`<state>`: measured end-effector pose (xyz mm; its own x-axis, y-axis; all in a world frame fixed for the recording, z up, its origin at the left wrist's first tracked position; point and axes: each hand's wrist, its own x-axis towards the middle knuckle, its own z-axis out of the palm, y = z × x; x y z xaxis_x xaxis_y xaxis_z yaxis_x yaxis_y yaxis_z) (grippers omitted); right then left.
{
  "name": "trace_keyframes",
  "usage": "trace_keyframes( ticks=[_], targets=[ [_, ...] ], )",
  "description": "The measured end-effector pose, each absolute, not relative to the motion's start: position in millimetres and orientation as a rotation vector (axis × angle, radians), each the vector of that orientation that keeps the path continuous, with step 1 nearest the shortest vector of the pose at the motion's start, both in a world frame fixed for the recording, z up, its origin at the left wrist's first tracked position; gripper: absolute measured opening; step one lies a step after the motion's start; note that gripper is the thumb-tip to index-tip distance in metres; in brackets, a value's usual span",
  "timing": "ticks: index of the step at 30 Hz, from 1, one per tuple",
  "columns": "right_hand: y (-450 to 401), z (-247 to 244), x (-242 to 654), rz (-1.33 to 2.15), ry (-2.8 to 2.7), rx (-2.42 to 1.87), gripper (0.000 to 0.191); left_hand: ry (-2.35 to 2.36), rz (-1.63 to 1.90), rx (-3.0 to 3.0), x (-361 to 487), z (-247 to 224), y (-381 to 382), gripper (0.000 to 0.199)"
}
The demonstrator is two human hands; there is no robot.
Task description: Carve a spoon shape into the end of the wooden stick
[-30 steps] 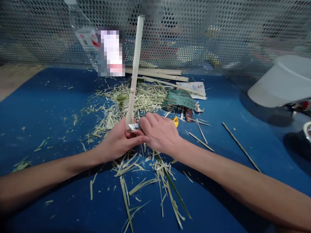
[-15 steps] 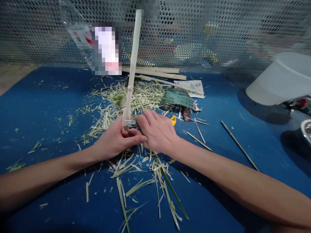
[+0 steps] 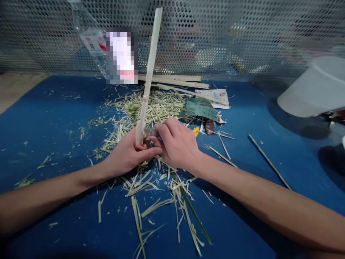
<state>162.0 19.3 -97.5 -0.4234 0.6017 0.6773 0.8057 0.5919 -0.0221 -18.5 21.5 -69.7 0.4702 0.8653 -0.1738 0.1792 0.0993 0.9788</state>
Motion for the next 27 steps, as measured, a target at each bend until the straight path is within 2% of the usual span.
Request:
trace_keyframes(
  ticks=[6,13,22,27],
  targets=[
    [19,-97,164,-0.083,-2.085,-1.123,0.023,0.95,0.634,1.429,-22,-72,17,0.06],
    [19,-101,164,-0.077,-2.106,-1.02,0.013,0.965,0.547,1.582,-19,-74,10,0.059],
    [18,-96,165,0.089,-2.088,-0.811,0.012,0.95,0.523,1.673,-17,-74,6,0.056],
    [17,-96,165,0.071,-2.052,-0.809,0.009,0.962,0.541,1.623,-21,-77,8,0.059]
  ],
)
